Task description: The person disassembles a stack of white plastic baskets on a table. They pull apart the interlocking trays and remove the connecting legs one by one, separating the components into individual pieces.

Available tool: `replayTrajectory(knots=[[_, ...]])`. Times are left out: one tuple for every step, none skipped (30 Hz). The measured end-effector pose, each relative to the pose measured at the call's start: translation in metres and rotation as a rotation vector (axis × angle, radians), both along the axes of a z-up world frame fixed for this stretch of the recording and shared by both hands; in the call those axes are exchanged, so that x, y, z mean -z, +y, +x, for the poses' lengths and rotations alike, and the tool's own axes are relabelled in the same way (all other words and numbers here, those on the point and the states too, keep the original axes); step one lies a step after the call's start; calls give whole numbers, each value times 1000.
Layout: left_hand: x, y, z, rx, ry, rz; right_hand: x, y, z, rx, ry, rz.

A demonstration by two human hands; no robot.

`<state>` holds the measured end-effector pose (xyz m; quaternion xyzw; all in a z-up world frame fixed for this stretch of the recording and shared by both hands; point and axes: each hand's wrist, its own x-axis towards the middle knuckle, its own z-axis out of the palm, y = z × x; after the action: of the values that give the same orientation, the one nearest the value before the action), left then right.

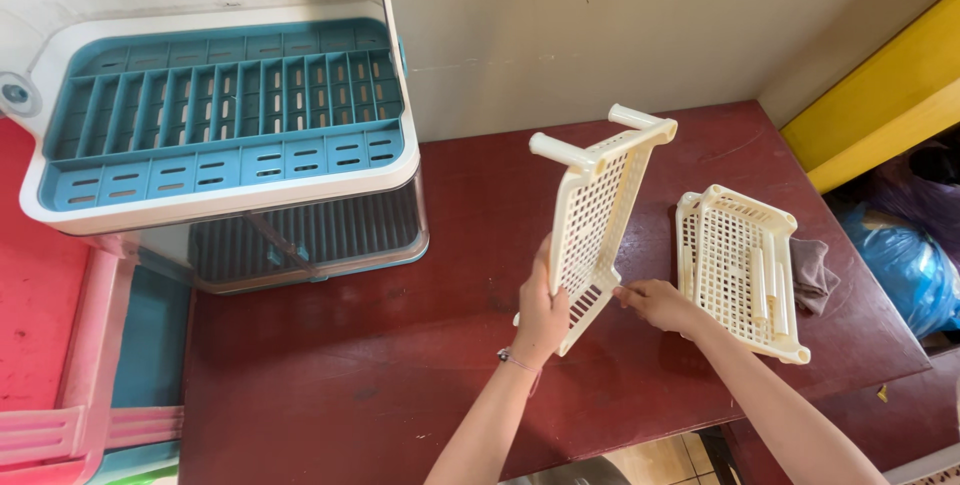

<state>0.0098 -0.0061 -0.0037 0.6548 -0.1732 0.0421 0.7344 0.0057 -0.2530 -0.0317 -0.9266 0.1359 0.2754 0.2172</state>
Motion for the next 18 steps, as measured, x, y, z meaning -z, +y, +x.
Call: replayTrajectory(knots=[[0, -2, 0, 6, 22, 8, -3, 1, 0, -1, 37, -22], [1, -3, 0, 13, 43, 14, -6, 3, -2, -52, 12, -144], [1, -3, 2, -19, 50, 28, -7, 8, -7, -105, -15, -266], [2, -4, 4, -48, 59, 41, -8, 11, -10, -157, -41, -388], [2, -4, 5, -77, 67, 54, -9, 15, -15, -300, -184, -548], [1, -4, 6, -77, 76, 46, -9, 21, -23, -442, -331, -707], [0, -2, 6, -77, 85, 38, -8, 25, -28, -582, -481, -864], [-1, -1, 7, -78, 93, 30, -7, 28, -28, -597, -532, -835], [-2, -1, 7, -79, 82, 30, -7, 30, -29, -612, -582, -807], [-3, 0, 7, -79, 72, 30, -5, 31, -30, -627, -632, -776], [-4, 1, 7, -80, 62, 30, -4, 30, -30, -640, -690, -712], [-5, 1, 6, -79, 34, 23, -4, 27, -30, -653, -747, -647], [-6, 1, 6, -77, 7, 16, -3, 24, -29, -665, -804, -581], [-6, 1, 6, -75, -21, 9, -1, 22, -27, -629, -737, -563], [-7, 1, 6, -75, 24, 13, 0, 20, -24, -593, -670, -544], [-7, 0, 6, -74, 70, 16, 1, 18, -23, -556, -602, -527], [-7, -1, 6, -72, 115, 19, 1, 16, -22, -555, -618, -526], [-6, -2, 5, -75, 112, 4, 1, 13, -21, -555, -634, -525]])
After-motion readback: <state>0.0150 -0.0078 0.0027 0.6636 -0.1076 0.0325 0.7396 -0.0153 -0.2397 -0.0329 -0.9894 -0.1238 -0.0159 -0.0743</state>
